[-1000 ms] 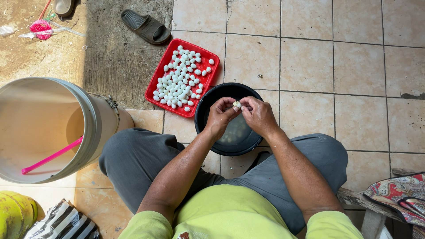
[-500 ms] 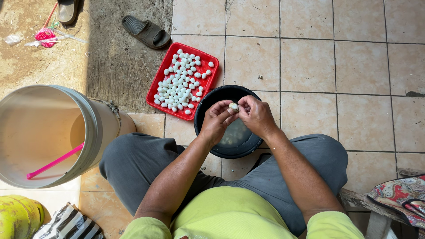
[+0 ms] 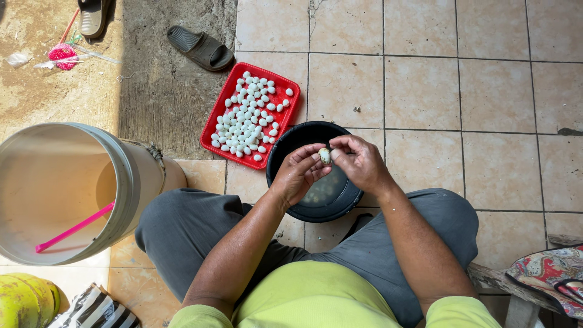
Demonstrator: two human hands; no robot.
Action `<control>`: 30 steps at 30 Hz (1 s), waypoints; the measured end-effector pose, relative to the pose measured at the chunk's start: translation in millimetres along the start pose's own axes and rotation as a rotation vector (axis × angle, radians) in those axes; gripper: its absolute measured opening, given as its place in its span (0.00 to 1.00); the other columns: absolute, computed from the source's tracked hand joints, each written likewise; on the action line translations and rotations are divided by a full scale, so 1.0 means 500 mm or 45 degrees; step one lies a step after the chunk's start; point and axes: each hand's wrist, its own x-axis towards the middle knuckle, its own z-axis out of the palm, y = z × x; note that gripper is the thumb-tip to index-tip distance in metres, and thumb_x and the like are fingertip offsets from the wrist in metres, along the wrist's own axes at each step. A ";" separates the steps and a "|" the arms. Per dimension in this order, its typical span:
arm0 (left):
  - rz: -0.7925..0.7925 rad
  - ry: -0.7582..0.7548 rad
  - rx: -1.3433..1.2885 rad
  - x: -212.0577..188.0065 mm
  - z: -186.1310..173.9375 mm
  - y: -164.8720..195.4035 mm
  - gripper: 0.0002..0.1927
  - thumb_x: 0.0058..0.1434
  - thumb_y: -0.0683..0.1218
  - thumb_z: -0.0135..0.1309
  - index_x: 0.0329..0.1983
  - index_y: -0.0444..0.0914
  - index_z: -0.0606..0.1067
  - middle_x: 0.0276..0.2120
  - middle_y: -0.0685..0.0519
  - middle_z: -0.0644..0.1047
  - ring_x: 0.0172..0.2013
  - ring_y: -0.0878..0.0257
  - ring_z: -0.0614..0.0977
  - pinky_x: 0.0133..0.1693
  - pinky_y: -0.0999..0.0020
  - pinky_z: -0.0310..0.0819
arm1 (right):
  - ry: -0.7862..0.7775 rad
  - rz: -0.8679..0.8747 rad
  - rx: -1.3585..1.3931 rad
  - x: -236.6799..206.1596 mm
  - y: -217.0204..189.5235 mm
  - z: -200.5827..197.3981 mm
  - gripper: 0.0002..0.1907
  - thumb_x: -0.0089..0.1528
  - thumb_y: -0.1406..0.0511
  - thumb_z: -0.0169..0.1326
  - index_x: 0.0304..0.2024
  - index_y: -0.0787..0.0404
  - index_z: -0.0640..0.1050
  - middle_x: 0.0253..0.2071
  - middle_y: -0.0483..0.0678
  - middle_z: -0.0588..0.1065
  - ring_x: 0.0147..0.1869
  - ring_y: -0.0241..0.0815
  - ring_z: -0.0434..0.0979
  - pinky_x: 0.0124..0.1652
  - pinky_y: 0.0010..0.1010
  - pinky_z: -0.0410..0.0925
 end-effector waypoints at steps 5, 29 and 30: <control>0.039 0.016 0.131 -0.007 0.007 -0.007 0.12 0.70 0.41 0.55 0.54 0.33 0.75 0.45 0.50 0.80 0.43 0.63 0.82 0.48 0.66 0.81 | -0.029 -0.028 -0.216 -0.009 -0.031 0.012 0.10 0.67 0.66 0.55 0.48 0.66 0.81 0.41 0.50 0.82 0.43 0.37 0.83 0.40 0.30 0.75; 0.113 0.076 0.279 -0.003 0.003 -0.023 0.16 0.69 0.41 0.53 0.58 0.31 0.76 0.46 0.46 0.81 0.40 0.62 0.83 0.47 0.66 0.82 | 0.118 0.196 -0.105 -0.011 -0.015 0.023 0.07 0.69 0.70 0.50 0.48 0.67 0.76 0.36 0.47 0.80 0.36 0.31 0.81 0.37 0.26 0.76; 0.127 0.069 0.308 -0.003 0.002 -0.023 0.16 0.70 0.42 0.53 0.58 0.30 0.76 0.46 0.46 0.82 0.40 0.61 0.84 0.47 0.66 0.83 | 0.114 0.183 -0.105 -0.013 -0.008 0.024 0.07 0.69 0.70 0.50 0.47 0.67 0.76 0.36 0.48 0.80 0.37 0.32 0.81 0.37 0.26 0.76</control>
